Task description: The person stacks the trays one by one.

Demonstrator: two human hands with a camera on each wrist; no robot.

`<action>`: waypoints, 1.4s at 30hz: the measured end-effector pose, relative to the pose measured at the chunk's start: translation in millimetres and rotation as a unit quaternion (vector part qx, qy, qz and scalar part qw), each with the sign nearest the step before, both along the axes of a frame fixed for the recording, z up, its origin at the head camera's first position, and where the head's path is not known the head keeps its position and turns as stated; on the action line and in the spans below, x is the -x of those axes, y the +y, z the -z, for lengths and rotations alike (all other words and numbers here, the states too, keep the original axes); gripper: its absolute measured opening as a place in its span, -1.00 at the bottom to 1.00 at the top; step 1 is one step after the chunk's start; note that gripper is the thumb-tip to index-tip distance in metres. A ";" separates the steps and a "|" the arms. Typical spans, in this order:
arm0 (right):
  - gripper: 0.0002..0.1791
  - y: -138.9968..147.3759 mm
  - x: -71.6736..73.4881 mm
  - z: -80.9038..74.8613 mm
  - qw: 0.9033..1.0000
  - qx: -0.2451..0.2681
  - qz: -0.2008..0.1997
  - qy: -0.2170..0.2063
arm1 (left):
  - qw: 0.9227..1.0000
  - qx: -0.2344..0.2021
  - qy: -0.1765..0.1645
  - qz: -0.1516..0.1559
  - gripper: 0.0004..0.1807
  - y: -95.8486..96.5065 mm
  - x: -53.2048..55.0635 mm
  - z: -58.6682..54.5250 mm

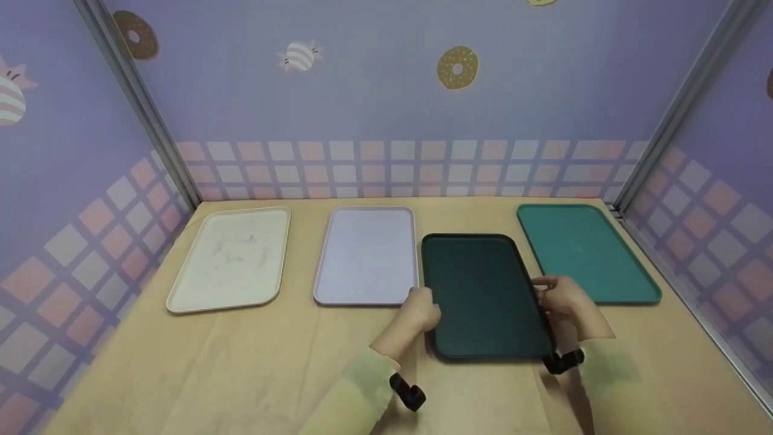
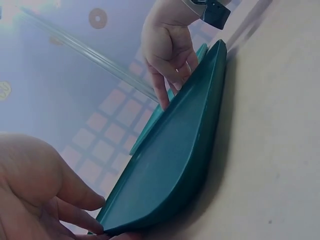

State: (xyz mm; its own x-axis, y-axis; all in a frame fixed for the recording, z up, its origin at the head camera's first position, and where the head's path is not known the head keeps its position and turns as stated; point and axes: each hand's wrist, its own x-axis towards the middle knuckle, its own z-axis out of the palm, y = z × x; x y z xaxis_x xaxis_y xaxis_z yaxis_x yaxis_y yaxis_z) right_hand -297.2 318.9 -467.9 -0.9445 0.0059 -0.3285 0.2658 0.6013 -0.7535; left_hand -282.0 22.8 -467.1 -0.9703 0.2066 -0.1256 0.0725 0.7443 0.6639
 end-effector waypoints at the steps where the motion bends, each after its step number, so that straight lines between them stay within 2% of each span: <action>1: -0.35 0.0 -0.8 0.4 1.000 -0.003 -0.002 0.002 | 1.000 0.000 0.000 -0.001 -0.56 0.0 -0.5 0.3; 8: -0.34 -2.4 -2.9 2.2 0.999 -0.031 -0.002 0.010 | 1.000 0.020 -0.002 -0.009 -0.54 0.1 -4.4 4.5; 14: -0.43 -4.1 -5.7 4.5 0.998 -0.062 -0.011 0.023 | 0.999 0.043 0.027 -0.013 -0.49 -1.4 -8.3 8.9; 22: -0.45 -2.2 -9.9 7.7 0.998 -0.053 0.001 0.028 | 0.999 0.012 0.036 -0.027 -0.42 -3.2 -11.2 13.5; 38: -0.44 0.6 -9.4 8.1 0.999 -0.034 0.007 0.029 | 0.998 0.002 0.058 -0.021 -0.46 -5.0 -12.8 15.8; 42: -0.46 2.5 -11.1 7.3 0.999 -0.039 0.007 0.035 | 0.998 0.000 0.051 -0.023 -0.45 -4.2 -13.4 15.4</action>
